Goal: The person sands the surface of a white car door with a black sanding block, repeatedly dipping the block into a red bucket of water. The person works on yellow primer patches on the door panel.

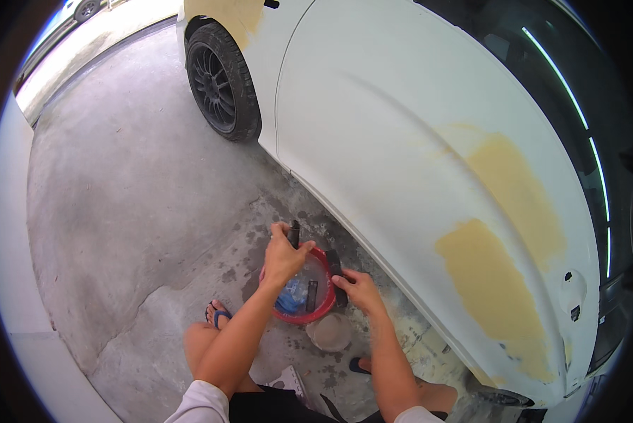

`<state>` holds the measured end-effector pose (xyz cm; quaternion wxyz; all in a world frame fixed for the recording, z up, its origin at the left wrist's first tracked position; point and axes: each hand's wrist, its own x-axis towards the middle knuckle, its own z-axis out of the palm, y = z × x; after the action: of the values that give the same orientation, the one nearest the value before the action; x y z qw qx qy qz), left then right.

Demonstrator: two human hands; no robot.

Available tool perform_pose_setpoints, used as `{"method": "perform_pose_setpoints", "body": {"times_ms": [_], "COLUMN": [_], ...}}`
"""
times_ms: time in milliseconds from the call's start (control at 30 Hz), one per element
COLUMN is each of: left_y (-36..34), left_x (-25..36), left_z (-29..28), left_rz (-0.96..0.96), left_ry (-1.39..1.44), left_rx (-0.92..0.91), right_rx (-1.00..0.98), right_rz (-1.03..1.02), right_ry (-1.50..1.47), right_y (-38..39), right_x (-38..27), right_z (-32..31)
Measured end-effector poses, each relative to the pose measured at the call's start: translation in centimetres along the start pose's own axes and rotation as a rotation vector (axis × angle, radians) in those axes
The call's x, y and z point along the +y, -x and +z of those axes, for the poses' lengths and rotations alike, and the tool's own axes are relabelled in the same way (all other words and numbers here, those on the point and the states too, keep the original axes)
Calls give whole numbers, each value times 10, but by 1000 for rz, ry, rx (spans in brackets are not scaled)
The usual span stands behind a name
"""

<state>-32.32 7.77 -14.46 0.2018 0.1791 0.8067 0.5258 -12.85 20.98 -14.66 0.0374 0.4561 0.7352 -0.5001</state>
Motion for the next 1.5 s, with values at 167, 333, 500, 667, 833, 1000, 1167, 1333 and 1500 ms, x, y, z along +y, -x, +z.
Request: {"method": "perform_pose_setpoints", "body": {"times_ms": [167, 333, 500, 667, 833, 1000, 1167, 1333, 1500], "left_y": [-13, -8, -17, -32, -26, -7, 2, -5, -9], "left_x": [1, 24, 22, 8, -11, -9, -3, -9, -2], "left_z": [-11, 2, 5, -7, -7, 17, 17, -1, 10], "left_rz": [82, 226, 169, 211, 162, 255, 270, 217, 253], "left_ry": [73, 39, 28, 76, -1, -33, -41, -32, -100], "left_rx": [13, -110, -103, 60, 69, -29, -75, -67, -94], "right_rx": [-239, -70, -321, -121, 688, 957, 928, 1005, 846], "right_rz": [74, 10, 118, -408, -700, -801, -683, -856, -979], "right_ry": [690, 680, 680, 1120, 1404, 1655, 1714, 1758, 1841], "right_y": [-86, -137, -141, -10, 126, 126, 188, 187, 117], "right_x": [52, 129, 108, -47, -173, -175, -127, -167, -261], "right_z": [117, 179, 112, -55, -229, -340, -362, -317, -256]}}
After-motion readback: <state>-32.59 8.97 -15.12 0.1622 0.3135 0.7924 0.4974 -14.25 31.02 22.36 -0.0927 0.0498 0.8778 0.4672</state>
